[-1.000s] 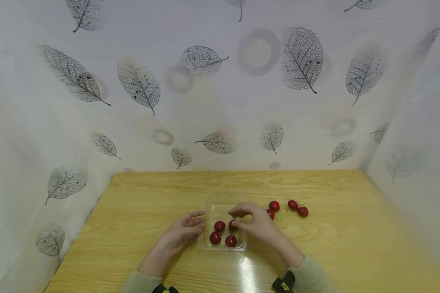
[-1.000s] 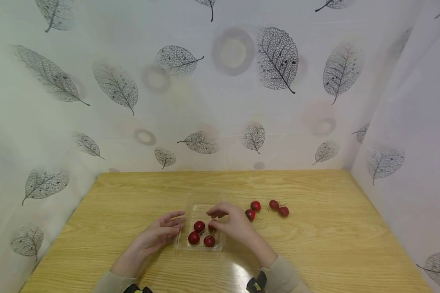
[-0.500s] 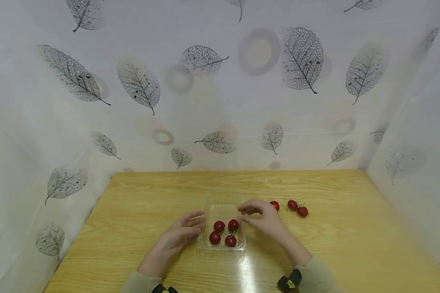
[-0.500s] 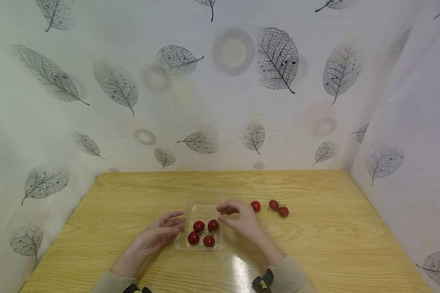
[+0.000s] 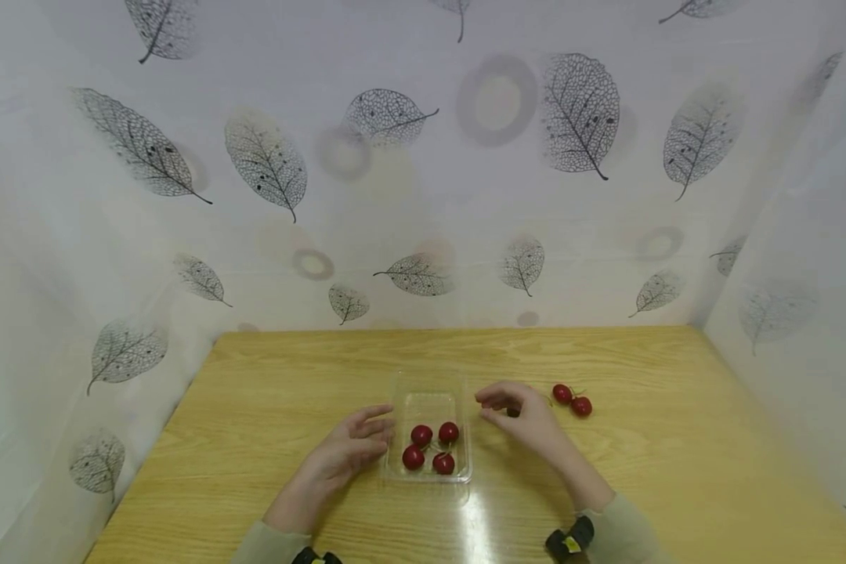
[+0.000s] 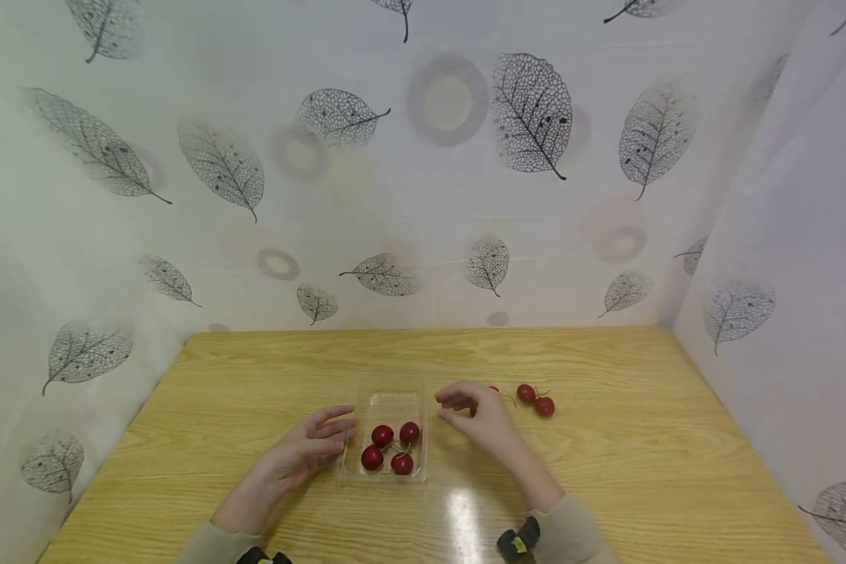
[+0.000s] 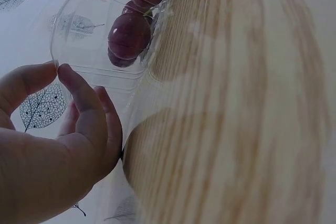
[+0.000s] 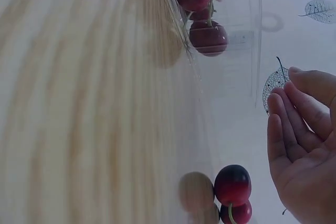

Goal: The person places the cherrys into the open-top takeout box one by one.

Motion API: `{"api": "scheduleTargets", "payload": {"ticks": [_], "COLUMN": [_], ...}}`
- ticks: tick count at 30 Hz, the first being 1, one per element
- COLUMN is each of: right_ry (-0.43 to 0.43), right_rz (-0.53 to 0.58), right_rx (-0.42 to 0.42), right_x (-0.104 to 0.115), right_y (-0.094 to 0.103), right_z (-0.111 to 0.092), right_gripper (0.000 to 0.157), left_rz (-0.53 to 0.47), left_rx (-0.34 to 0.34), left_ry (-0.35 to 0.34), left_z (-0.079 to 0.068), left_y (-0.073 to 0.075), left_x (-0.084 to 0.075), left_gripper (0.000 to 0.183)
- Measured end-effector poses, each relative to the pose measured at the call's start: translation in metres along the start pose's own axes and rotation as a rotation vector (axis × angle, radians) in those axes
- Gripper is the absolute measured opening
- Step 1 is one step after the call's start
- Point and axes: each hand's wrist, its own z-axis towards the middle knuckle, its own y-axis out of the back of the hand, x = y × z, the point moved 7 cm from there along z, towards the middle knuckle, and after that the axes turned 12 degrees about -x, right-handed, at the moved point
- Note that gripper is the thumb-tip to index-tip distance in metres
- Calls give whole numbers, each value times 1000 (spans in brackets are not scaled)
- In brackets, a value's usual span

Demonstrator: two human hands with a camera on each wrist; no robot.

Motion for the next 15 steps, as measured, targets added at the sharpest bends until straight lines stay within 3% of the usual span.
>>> {"api": "scheduleTargets", "payload": {"ticks": [15], "right_ry": [16], "right_rz": [-5], "right_rx": [-65], "right_x": [-12], "right_y": [27], "right_z": [-3], "right_gripper": [21], "left_rz": [6], "left_rx": [0], "left_ry": [-6], "left_z": [0], "left_y": [1], "left_x": [2], "left_gripper": [74]}}
